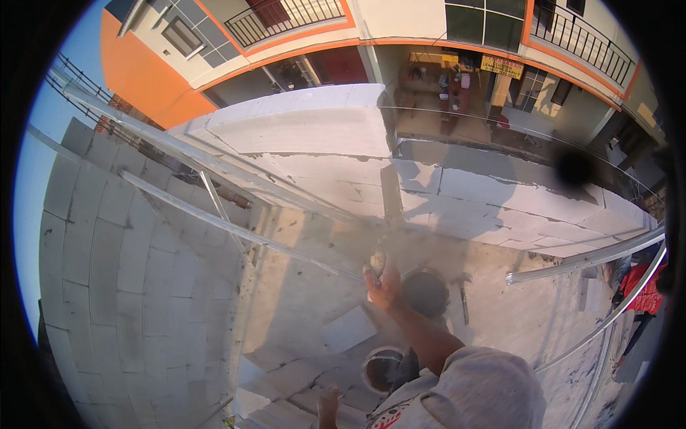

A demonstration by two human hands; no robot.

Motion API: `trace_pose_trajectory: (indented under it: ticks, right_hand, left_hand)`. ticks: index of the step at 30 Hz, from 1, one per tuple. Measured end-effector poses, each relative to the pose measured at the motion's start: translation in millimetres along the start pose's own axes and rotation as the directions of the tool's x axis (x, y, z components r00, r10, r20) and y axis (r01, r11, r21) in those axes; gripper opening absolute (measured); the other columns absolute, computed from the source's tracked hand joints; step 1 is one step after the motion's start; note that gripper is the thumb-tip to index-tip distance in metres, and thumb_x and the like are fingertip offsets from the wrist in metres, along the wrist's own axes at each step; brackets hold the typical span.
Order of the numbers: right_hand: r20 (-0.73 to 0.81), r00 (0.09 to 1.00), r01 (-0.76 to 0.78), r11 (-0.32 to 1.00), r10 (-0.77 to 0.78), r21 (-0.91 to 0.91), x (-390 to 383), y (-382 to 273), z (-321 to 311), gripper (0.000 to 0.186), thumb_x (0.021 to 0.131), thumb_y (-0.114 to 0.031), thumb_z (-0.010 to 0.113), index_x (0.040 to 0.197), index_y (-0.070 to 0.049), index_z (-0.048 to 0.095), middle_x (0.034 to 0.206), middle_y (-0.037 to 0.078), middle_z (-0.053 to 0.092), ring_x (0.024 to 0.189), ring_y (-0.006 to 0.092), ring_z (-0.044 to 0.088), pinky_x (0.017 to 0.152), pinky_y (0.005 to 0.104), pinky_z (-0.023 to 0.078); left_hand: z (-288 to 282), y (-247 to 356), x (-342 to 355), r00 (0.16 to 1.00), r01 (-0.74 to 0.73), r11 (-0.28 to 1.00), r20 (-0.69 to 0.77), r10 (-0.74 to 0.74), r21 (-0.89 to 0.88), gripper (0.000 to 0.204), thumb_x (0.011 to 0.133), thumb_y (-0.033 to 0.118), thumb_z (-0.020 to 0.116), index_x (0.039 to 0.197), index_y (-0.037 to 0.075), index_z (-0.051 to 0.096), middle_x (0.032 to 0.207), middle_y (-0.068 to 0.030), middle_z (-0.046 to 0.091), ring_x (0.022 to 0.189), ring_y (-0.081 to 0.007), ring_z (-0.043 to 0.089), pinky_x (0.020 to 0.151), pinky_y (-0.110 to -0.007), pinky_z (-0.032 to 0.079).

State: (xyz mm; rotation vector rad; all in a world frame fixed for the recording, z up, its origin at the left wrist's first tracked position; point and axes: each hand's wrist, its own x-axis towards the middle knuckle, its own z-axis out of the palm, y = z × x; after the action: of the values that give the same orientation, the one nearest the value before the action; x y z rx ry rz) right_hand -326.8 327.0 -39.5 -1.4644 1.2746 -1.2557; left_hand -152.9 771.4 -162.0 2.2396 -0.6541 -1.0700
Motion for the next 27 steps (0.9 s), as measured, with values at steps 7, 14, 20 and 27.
trace_pose_trajectory:
  ticks: [7,14,20,27]
  right_hand:
    - [0.262,0.865,-0.467,0.500,0.427,0.729,149.6,-49.2,-81.0,0.036,0.090,-0.029,0.059,0.116,-0.006,0.047,0.087,0.011,0.057,0.067,0.0211,0.059,0.050,0.0357,0.050]
    - [0.259,0.678,-0.627,0.358,0.688,0.692,275.8,-39.7,-84.3,0.029,0.089,-0.025,0.057,0.112,-0.010,0.049,0.094,0.013,0.058,0.067,0.0256,0.058,0.054,0.0405,0.050]
    - [0.054,0.577,-0.447,0.260,0.815,0.856,348.4,-28.4,-127.3,0.029,0.086,-0.020,0.060,0.112,-0.010,0.051,0.116,0.010,0.052,0.088,0.0280,0.061,0.069,0.0435,0.056]
    - [-0.130,0.892,-0.250,0.713,0.432,0.655,253.6,-24.1,-223.9,0.034,0.090,-0.030,0.062,0.111,-0.008,0.048,0.079,0.008,0.058,0.058,0.0196,0.060,0.046,0.0335,0.052]
  left_hand:
    - [9.2,23.6,22.4,0.961,0.274,0.943,-0.025,-0.274,0.187,0.029,0.091,0.029,0.048,0.100,0.008,0.066,0.100,-0.0200,0.066,0.092,-0.0387,0.062,0.078,-0.044,0.049]
    - [19.6,-12.4,-12.4,0.926,0.349,0.918,0.078,-0.368,0.186,0.029,0.090,0.031,0.056,0.098,0.005,0.065,0.087,-0.0029,0.065,0.075,-0.0163,0.065,0.058,-0.032,0.046]
    - [40.4,-31.7,4.7,0.975,0.160,0.978,0.133,-0.178,0.137,0.034,0.089,0.029,0.057,0.105,0.001,0.065,0.092,-0.0091,0.066,0.080,-0.0217,0.065,0.070,-0.037,0.051]
    - [42.9,12.3,12.7,0.952,0.306,0.944,-0.032,-0.304,0.126,0.043,0.088,0.036,0.057,0.097,-0.004,0.067,0.090,-0.0232,0.068,0.086,-0.0400,0.064,0.075,-0.045,0.048]
